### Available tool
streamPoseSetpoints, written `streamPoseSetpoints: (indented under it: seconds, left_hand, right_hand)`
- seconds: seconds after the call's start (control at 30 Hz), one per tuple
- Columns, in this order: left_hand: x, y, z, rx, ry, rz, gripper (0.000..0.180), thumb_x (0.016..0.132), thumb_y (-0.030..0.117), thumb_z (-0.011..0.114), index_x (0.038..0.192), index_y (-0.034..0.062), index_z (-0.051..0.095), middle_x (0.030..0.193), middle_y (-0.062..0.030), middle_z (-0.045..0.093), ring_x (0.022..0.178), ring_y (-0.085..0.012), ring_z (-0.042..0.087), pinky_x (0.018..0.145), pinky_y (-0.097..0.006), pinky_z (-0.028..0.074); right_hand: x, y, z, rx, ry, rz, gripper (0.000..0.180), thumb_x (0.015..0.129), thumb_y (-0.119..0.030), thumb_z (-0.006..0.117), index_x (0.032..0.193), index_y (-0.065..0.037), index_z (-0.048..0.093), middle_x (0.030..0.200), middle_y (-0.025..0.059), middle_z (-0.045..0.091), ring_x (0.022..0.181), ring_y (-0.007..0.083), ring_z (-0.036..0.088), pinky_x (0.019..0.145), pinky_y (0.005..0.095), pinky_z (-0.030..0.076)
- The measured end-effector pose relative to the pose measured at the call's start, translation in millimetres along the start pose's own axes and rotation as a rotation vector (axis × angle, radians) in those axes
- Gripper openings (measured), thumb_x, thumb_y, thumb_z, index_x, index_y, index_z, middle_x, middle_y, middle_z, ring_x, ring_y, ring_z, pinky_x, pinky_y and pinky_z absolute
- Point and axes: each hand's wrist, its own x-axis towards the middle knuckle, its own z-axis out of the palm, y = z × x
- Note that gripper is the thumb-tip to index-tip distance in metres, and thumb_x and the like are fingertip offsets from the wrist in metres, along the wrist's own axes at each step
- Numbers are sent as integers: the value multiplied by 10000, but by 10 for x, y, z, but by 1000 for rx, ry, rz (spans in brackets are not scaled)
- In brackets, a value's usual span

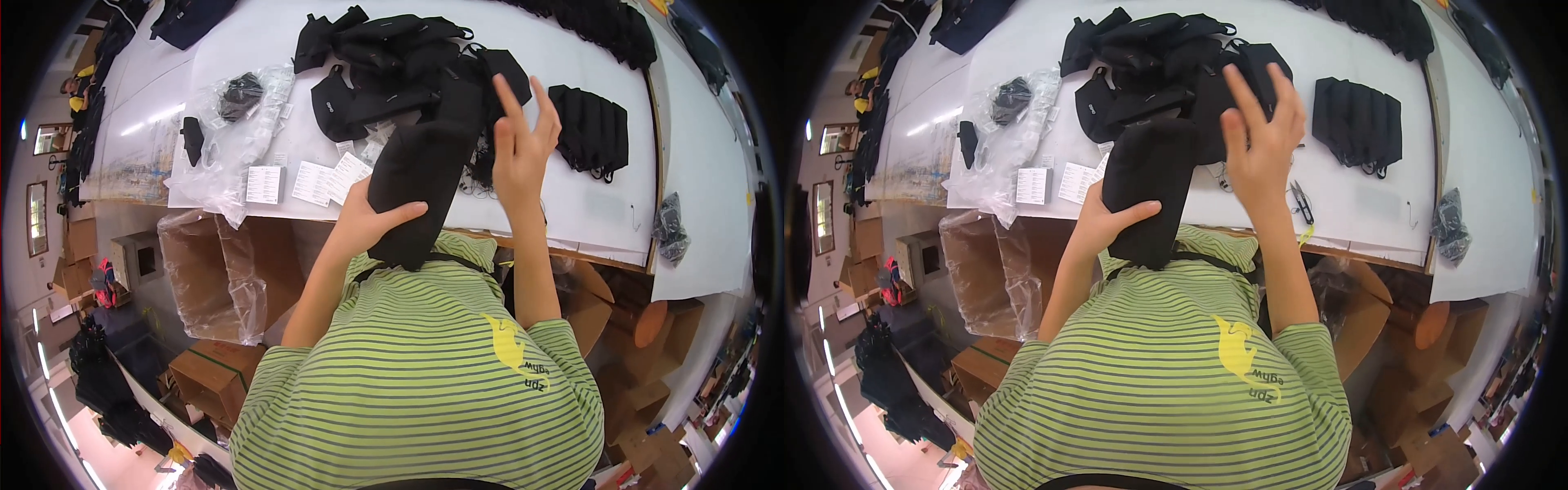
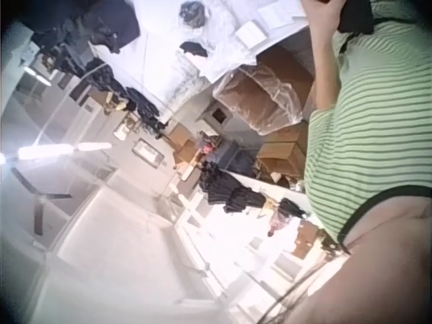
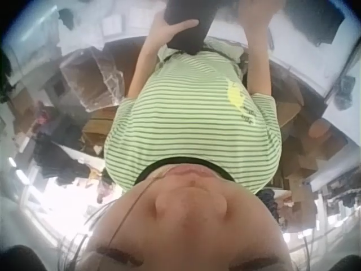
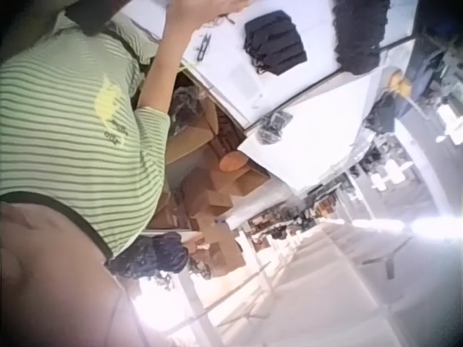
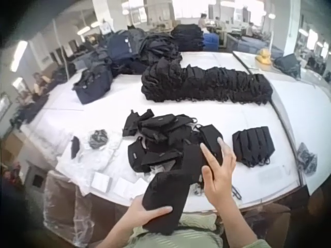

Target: Placing paper inserts into small black pouches and organizing them for packaging.

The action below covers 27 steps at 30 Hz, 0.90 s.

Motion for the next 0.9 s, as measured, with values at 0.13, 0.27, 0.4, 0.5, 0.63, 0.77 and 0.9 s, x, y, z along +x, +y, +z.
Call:
streamPoseSetpoints:
  seconds: [0.13,0.27,0.4,0.5,0.63,0.77,0.9]
  left_hand:
    - [-13,18,13,-20,-15,-5,428,721,146,771,1059,-45,591,941,-91,659,837,-139,621,752,-270,504]
    - [26,-18,22,3,-6,-1,438,721,146,772,1073,-40,589,951,-92,659,845,-139,620,761,-271,501]
    - [45,-18,29,67,-74,-45,447,720,162,770,1079,-34,588,955,-94,659,852,-141,617,760,-270,494]
    - [64,0,62,133,-134,-7,456,718,177,770,1081,-33,589,947,-96,657,850,-142,615,758,-267,491]
    - [77,-22,59,161,-156,49,436,759,211,744,1086,-34,592,940,-92,653,848,-134,610,751,-256,487]
    - [184,-72,86,-181,137,-138,408,895,290,610,1129,-41,567,1007,-94,636,899,-123,603,773,-245,482]
    - [343,-150,51,-566,214,-96,485,933,330,529,1257,-23,453,1179,-110,572,1044,-180,583,865,-291,480]
  right_hand:
    - [-243,-339,-39,78,-265,-332,355,835,-461,571,1141,-305,657,1407,102,379,1265,303,337,1041,416,194]
    - [-143,4,99,-81,-87,-111,418,822,-458,596,1198,-275,617,1390,115,382,1251,328,344,1024,438,225]
    - [-133,-237,-55,142,-235,-140,526,708,-442,722,1159,-192,616,1347,113,405,1246,315,348,1007,433,242]
    - [-171,-224,-14,196,-162,-147,328,743,-265,713,1051,-165,666,1250,65,507,1166,263,430,974,391,280]
    - [-140,-9,-83,465,71,148,207,808,-49,594,993,-99,673,1101,58,603,1043,235,498,900,338,366]
    - [-334,-73,-139,402,-193,56,284,775,-110,652,1058,-131,655,1216,80,534,1090,257,470,935,364,344]
    - [-523,-284,-214,312,-406,8,391,722,-151,703,1106,-186,643,1342,86,426,1196,283,396,989,414,290]
